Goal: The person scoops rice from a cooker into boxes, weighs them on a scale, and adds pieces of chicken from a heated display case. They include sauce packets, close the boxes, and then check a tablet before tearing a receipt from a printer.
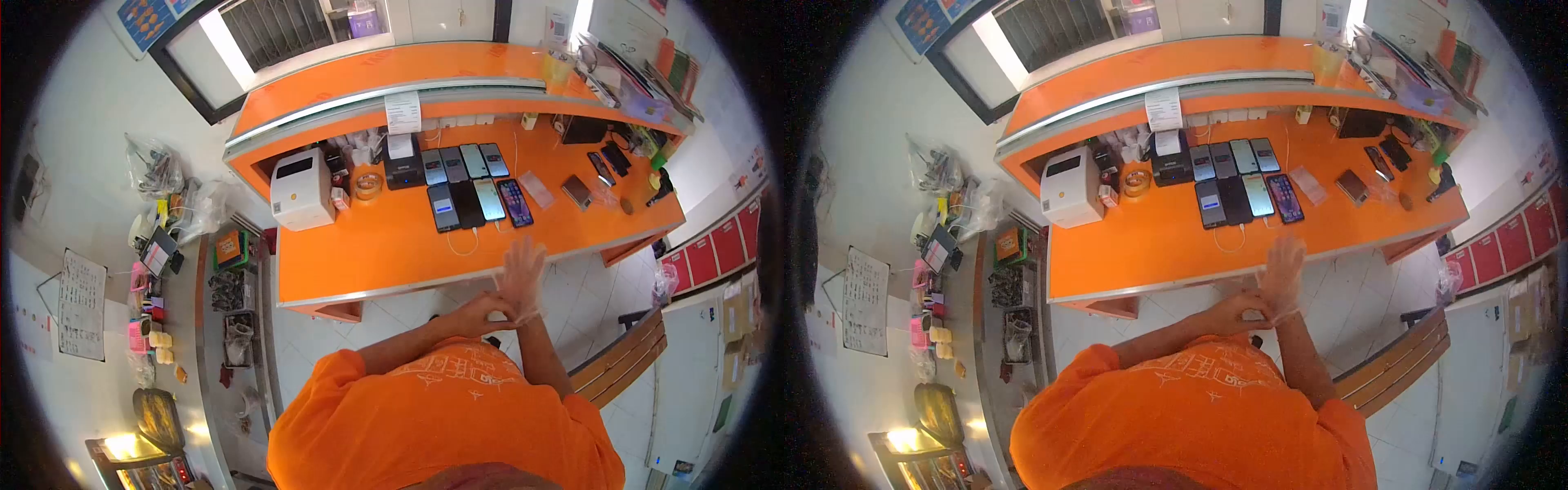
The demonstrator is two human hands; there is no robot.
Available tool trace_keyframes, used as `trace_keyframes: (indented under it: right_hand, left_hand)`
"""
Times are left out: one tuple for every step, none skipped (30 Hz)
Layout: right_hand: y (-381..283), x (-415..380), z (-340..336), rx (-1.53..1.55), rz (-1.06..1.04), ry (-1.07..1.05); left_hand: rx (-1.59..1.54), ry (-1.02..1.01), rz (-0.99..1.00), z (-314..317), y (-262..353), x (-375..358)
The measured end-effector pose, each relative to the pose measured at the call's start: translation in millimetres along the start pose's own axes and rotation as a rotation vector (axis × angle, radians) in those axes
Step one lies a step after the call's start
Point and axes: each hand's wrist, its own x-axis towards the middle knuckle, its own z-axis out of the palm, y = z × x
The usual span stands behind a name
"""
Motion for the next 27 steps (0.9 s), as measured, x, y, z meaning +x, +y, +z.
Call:
trace_keyframes:
  right_hand:
    - [13,11,12,0.213,0.092,0.072]
    - [23,27,11,0.602,0.242,0.119]
    - [35,43,11,0.990,0.393,0.162]
    - [47,55,8,1.378,0.550,0.198]
    - [60,64,8,1.765,0.713,0.231]
    - [74,71,10,2.152,0.882,0.262]
    - [94,72,16,2.097,0.936,0.282]
    - [120,67,23,2.042,0.983,0.304]
    - [143,66,29,1.986,1.025,0.329]
    - [160,64,35,1.958,1.105,0.345]
    - [182,58,41,1.917,1.196,0.375]
    - [208,46,42,1.860,1.297,0.415]
    - [230,34,38,1.875,1.377,0.444]
    - [249,29,33,1.895,1.446,0.472]
    - [268,28,30,1.925,1.504,0.490]
    - [311,5,80,1.835,1.448,0.525]
    - [330,-4,83,1.817,1.455,0.521]
    - [348,-10,84,1.800,1.462,0.515]
    - [364,-15,86,1.784,1.466,0.506]
    - [378,-19,87,1.782,1.446,0.494]
    - [390,-21,88,1.777,1.420,0.479]
    - [402,-23,87,1.774,1.386,0.455]
    - [411,-23,83,1.728,1.405,0.428]
    - [420,-22,80,1.688,1.407,0.385]
    - [431,-25,90,1.666,1.417,0.365]
    - [443,-30,99,1.640,1.429,0.337]
    - [447,-31,100,1.617,1.452,0.324]
  left_hand:
    - [-0.003,-0.042,-0.019,-8,-4,16]
    - [-0.001,-0.083,-0.032,-17,-9,35]
    - [-0.001,-0.124,-0.046,-24,-17,54]
    - [0.059,-0.119,-0.042,-29,-25,69]
    - [0.117,-0.115,-0.041,-31,-36,82]
    - [0.174,-0.112,-0.041,-32,-46,95]
    - [0.075,-0.069,-0.071,-29,-55,106]
    - [-0.020,-0.026,-0.098,-26,-65,120]
    - [-0.114,0.017,-0.120,-23,-75,134]
    - [-0.073,0.054,-0.175,-24,-90,147]
    - [-0.042,0.080,-0.224,-22,-107,159]
    - [-0.022,0.094,-0.270,-13,-122,172]
    - [0.134,0.115,-0.320,-8,-130,185]
    - [0.296,0.144,-0.362,-7,-141,204]
    - [0.386,0.130,-0.356,-5,-165,225]
    - [0.478,0.119,-0.352,-2,-184,249]
    - [0.509,0.107,-0.412,1,-188,281]
    - [0.542,0.096,-0.473,2,-191,316]
    - [0.575,0.086,-0.535,5,-193,348]
    - [0.600,0.122,-0.532,11,-203,379]
    - [0.621,0.164,-0.529,21,-220,411]
    - [0.642,0.215,-0.532,35,-234,440]
    - [0.653,0.220,-0.582,48,-242,466]
    - [0.665,0.242,-0.644,56,-250,492]
    - [0.674,0.277,-0.716,57,-259,513]
    - [0.707,0.324,-0.753,66,-274,524]
    - [0.738,0.366,-0.799,80,-289,528]
